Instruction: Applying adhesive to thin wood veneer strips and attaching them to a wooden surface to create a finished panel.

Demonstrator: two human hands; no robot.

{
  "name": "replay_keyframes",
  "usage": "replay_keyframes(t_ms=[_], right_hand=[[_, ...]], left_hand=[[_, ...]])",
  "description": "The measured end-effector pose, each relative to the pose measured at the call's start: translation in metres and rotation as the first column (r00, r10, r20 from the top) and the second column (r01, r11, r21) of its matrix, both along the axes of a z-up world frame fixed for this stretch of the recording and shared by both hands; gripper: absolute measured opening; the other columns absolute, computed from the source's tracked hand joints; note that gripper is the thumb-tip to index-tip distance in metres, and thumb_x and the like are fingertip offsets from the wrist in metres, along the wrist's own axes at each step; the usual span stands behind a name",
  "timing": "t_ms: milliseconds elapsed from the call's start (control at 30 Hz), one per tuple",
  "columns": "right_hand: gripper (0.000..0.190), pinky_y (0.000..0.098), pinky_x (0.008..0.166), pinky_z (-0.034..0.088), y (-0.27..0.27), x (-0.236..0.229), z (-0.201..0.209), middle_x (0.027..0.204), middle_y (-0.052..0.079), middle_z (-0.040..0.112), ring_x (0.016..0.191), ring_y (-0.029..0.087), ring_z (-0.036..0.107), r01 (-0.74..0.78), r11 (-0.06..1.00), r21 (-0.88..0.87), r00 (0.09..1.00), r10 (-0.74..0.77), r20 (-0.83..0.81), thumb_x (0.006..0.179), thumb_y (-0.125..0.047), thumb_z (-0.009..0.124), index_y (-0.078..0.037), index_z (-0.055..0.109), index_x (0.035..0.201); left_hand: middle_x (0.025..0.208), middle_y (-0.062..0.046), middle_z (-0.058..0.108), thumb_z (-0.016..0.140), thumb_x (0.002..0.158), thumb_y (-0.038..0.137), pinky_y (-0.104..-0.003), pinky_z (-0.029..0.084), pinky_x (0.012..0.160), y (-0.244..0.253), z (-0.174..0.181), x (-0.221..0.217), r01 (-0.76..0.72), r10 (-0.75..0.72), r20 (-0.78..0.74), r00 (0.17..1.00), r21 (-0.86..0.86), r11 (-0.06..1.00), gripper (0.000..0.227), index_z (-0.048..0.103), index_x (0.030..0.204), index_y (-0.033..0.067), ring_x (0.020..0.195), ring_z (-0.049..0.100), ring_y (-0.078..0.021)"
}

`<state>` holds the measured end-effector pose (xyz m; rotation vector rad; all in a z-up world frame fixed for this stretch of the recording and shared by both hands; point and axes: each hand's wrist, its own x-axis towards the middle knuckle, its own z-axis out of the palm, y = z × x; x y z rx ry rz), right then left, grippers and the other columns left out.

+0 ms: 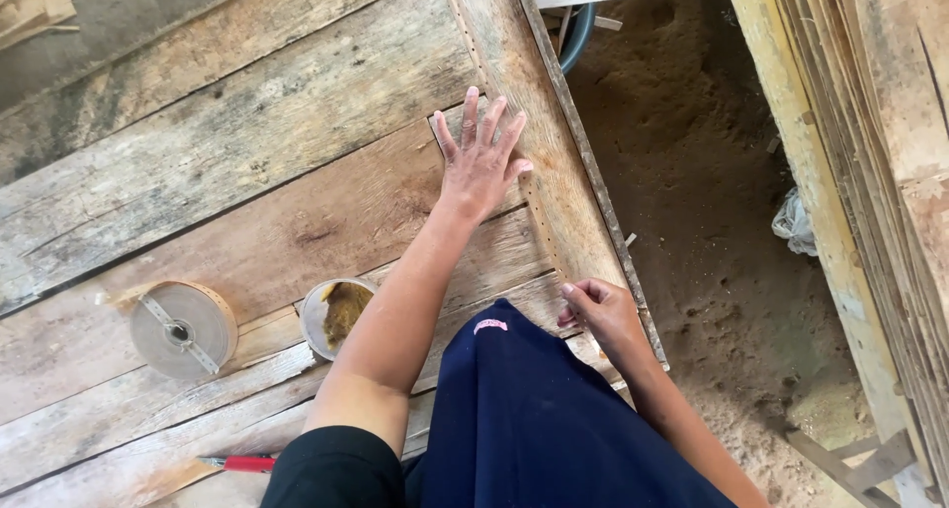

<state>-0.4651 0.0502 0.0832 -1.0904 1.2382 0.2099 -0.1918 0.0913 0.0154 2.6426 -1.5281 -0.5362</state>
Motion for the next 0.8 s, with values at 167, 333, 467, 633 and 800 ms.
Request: replay_keyframes(t_ms=[167, 333, 467, 633, 800], right_hand=[[0.021, 0.0313, 0.06, 0.056, 0.0, -0.025, 0.025, 0.068, 0.022, 0.075, 0.061, 0.024, 0.073, -0.049, 0.998, -0.027, 0.998, 0.048, -0.029, 0.092, -0.017, 0.076, 0.004, 0.076, 0.089], [0.018, 0.0239, 0.064, 0.05, -0.001, -0.026, 0.05, 0.077, 0.009, 0.078, 0.067, 0.015, 0.073, -0.196, 0.978, -0.07, 0.977, 0.189, -0.096, 0.095, -0.014, 0.069, 0.001, 0.078, 0.092], [0.021, 0.0242, 0.064, 0.047, 0.0, -0.023, 0.066, 0.075, 0.004, 0.076, 0.064, 0.01, 0.06, -0.378, 0.913, -0.152, 0.915, 0.343, -0.214, 0.093, -0.023, 0.069, -0.005, 0.08, 0.092], [0.032, 0.0311, 0.08, 0.052, 0.005, -0.023, 0.079, 0.105, 0.002, 0.077, 0.105, 0.017, 0.063, -0.517, 0.768, -0.376, 0.856, 0.465, -0.228, 0.091, -0.038, 0.065, -0.009, 0.078, 0.095], [0.018, 0.0238, 0.052, 0.039, 0.008, -0.011, 0.111, 0.079, 0.002, 0.079, 0.054, 0.009, 0.05, -0.391, 0.898, -0.201, 0.912, 0.348, -0.217, 0.095, -0.016, 0.065, -0.007, 0.08, 0.1]], left_hand=[[0.168, -0.009, 0.016, 0.051, 0.104, 0.053, -0.074, -0.003, 0.117, 0.001, 0.005, -0.004, -0.007, 0.008, -0.037, 0.999, 0.017, 1.0, 0.066, 0.032, 0.16, 0.0237, 0.154, -0.009, -0.0385], [0.169, -0.016, -0.006, 0.041, 0.103, 0.054, -0.076, -0.018, 0.107, -0.009, 0.026, 0.0, 0.011, 0.012, -0.193, 0.981, 0.118, 0.993, 0.079, 0.013, 0.164, 0.0127, 0.14, -0.03, -0.0443], [0.168, -0.012, -0.014, 0.044, 0.101, 0.056, -0.071, -0.023, 0.107, -0.012, 0.038, -0.001, -0.004, 0.062, -0.259, 0.964, 0.217, 0.976, 0.085, 0.002, 0.164, 0.0158, 0.139, -0.033, -0.04], [0.168, -0.013, -0.015, 0.042, 0.102, 0.057, -0.072, -0.022, 0.107, -0.012, 0.032, -0.004, -0.006, 0.055, -0.238, 0.97, 0.201, 0.98, 0.085, 0.002, 0.164, 0.0152, 0.138, -0.034, -0.0408], [0.169, -0.009, -0.013, 0.045, 0.1, 0.055, -0.07, -0.022, 0.109, -0.014, 0.035, -0.005, -0.028, 0.086, -0.242, 0.966, 0.232, 0.972, 0.086, 0.002, 0.165, 0.0182, 0.141, -0.032, -0.0383]])
